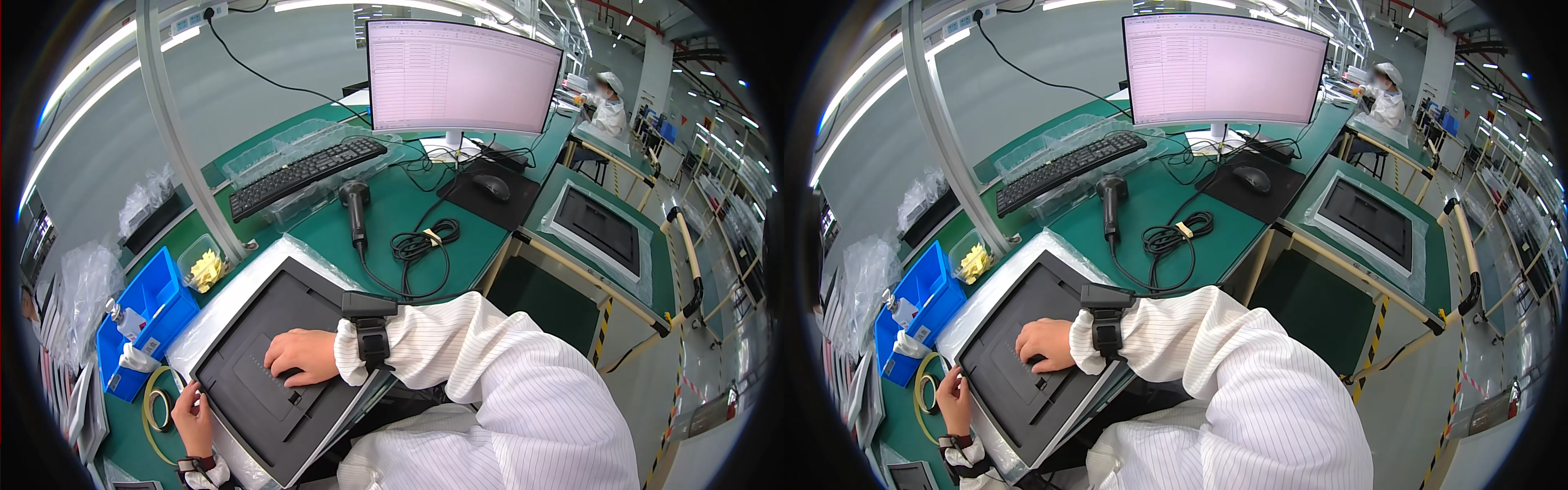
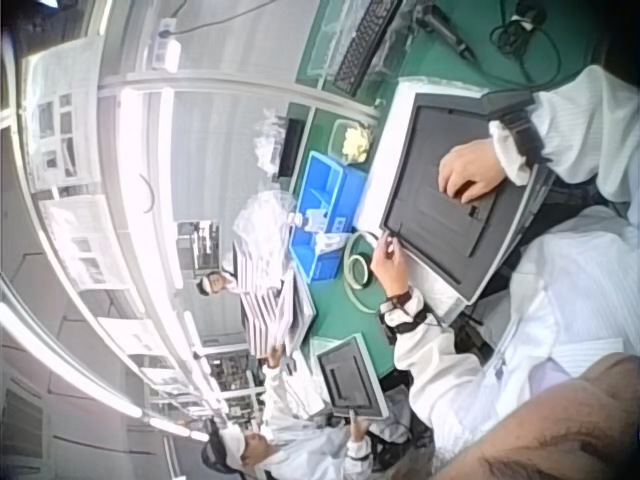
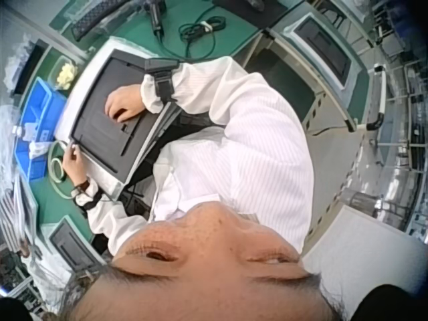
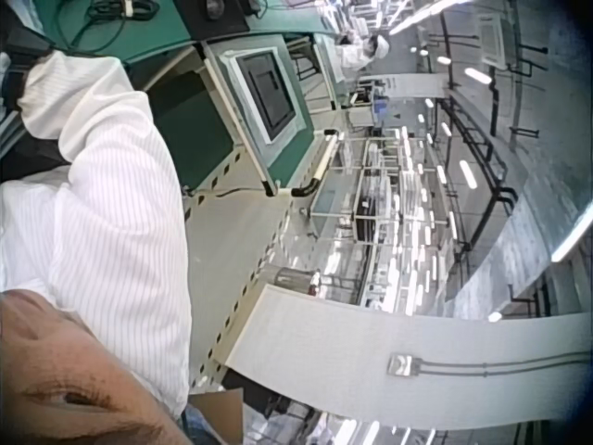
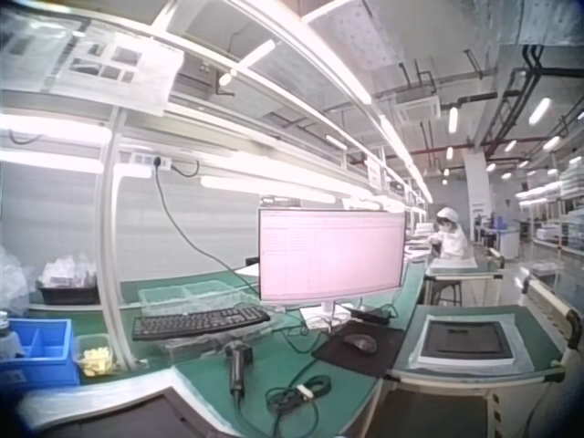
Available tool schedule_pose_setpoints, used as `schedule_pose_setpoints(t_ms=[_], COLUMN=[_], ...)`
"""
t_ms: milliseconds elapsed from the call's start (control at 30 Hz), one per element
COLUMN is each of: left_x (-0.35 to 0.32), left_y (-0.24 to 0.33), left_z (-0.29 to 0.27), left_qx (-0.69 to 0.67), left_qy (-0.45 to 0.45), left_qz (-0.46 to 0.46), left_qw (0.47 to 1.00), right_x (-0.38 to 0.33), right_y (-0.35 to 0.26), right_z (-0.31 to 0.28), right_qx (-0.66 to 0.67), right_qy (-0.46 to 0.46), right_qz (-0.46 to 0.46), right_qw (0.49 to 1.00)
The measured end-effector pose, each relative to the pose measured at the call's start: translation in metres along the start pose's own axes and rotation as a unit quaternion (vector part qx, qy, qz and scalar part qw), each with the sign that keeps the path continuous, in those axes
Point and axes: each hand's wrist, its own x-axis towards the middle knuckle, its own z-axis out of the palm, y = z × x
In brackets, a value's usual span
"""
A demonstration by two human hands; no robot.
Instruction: Assembling and inspecting the protective plastic frame onto an electronic panel or display.
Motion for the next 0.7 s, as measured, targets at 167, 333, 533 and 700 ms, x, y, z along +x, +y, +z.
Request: schedule_pose_setpoints(t_ms=[167,333,533,700], left_x=[0.0,-0.0003,-0.0002,-0.0001], left_y=[0.0016,0.0006,0.0005,0.0025], left_z=[0.0,-0.0001,-0.0008,-0.0011], left_qx=[-0.003,-0.011,-0.006,-0.005], left_qy=[-0.001,0.0,-0.003,-0.003], left_qz=[0.002,0.001,0.004,0.0], left_qw=[1.0,1.0,1.0,1.0], right_x=[-0.0002,0.0,0.0005,0.0006], right_y=[0.0003,0.0001,-0.0005,-0.0011], right_z=[0.0,0.0006,0.0006,-0.0002], right_qx=[-0.005,-0.005,0.01,0.013], right_qy=[-0.001,-0.004,0.014,0.011], right_qz=[0.0,0.004,0.005,0.007], right_qw=[1.0,1.0,1.0,1.0])
